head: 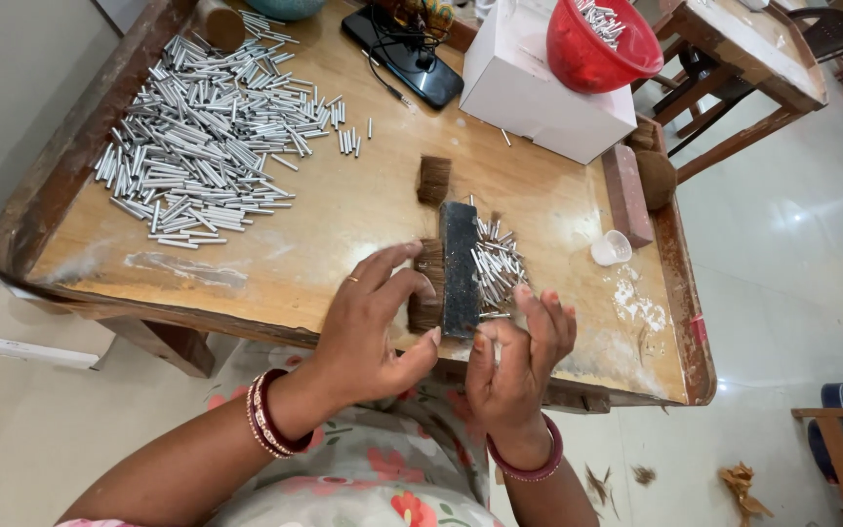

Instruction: Cleaning small metal pins using a mounted brush at a workbench.

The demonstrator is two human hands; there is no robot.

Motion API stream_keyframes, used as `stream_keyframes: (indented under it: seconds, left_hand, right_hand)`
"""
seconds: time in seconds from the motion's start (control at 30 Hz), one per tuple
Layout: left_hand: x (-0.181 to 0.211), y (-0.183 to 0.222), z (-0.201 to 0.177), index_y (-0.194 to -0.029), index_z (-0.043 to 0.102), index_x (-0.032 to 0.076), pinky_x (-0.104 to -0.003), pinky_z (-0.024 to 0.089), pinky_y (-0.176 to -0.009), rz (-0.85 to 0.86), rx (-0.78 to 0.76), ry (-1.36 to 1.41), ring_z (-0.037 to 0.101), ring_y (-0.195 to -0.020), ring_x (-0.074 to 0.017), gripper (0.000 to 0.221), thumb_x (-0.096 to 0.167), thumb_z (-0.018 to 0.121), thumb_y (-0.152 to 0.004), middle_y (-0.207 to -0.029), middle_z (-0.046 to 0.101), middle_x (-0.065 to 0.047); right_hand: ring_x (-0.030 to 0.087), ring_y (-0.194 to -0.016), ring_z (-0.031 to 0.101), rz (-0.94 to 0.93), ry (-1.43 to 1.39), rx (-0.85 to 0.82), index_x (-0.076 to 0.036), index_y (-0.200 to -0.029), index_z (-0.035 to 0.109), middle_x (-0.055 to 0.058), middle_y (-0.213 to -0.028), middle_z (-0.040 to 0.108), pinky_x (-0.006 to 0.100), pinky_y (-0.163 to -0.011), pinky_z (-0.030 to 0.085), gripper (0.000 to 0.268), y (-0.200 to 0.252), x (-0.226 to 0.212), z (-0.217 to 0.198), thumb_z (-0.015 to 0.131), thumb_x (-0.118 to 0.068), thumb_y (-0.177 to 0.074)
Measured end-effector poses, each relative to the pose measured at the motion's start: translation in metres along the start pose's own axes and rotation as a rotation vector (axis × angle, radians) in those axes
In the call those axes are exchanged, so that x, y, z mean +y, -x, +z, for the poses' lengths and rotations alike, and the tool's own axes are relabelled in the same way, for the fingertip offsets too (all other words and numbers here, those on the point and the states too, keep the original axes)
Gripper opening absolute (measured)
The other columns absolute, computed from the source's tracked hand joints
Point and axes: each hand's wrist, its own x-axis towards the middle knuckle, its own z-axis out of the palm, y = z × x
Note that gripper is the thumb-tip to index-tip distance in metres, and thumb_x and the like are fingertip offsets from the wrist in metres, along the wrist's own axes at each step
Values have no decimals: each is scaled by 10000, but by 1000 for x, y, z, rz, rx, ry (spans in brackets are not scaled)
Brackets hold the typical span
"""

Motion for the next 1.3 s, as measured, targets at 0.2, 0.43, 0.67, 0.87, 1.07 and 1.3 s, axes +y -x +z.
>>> stream_keyframes:
  seconds: [0.2, 0.43, 0.67, 0.87, 1.07, 1.3]
  left_hand:
    - [18, 8, 20, -865, 601, 53, -448, 471, -584, -149, -233, 255, 630, -704, -396, 218, 208, 610, -1018, -748, 612, -168]
    - [21, 15, 25, -900, 567, 25, -462, 474, -599, -37, -185, 255, 610, -727, -417, 103, 87, 599, -976, -779, 596, -180]
    - [21, 16, 13, -889, 563, 21, -449, 471, -593, 16, -50, 174, 599, -666, -379, 104, 69, 593, -976, -758, 578, -163]
    - [28, 17, 20, -901, 560, 16, -455, 453, -595, 20, -54, 203, 588, -684, -396, 133, 84, 573, -1015, -762, 557, -173]
    - [31, 19, 26, -874, 536, 16, -457, 438, -585, 15, -107, 259, 570, -671, -399, 190, 112, 567, -1035, -737, 536, -167]
    - [22, 23, 31, -899, 538, 17, -464, 449, -597, 21, -152, 314, 592, -703, -411, 199, 133, 540, -1061, -762, 552, -187]
  right_hand:
    - [322, -1471, 353, -141, 153, 67, -39, -1019, 647, 151, -1464, 513, 554, -1271, 163, 188, 12, -2, -2, 549, -197, -1049]
    - [337, -1552, 265, 27, -121, -57, -59, -1053, 759, 193, -1542, 472, 511, -1288, 119, 240, -2, -11, -23, 608, -244, -1036]
    - [298, -1530, 323, 11, 19, -7, -156, -882, 749, 104, -1454, 593, 485, -1304, 69, 153, -1, 3, -44, 664, -222, -991]
    - [270, -1291, 579, 176, -404, -388, -56, -1084, 731, 152, -1315, 686, 443, -1113, 331, 290, -15, -2, -44, 762, -232, -856]
    - [191, -939, 686, 330, -1031, -6, 36, -1077, 708, 154, -1075, 708, 301, -829, 557, 295, 24, 5, 6, 819, -181, -912]
    - [151, -872, 632, 207, -666, 238, -20, -980, 600, 95, -970, 637, 280, -801, 534, 214, 18, -19, 22, 651, -214, -1053]
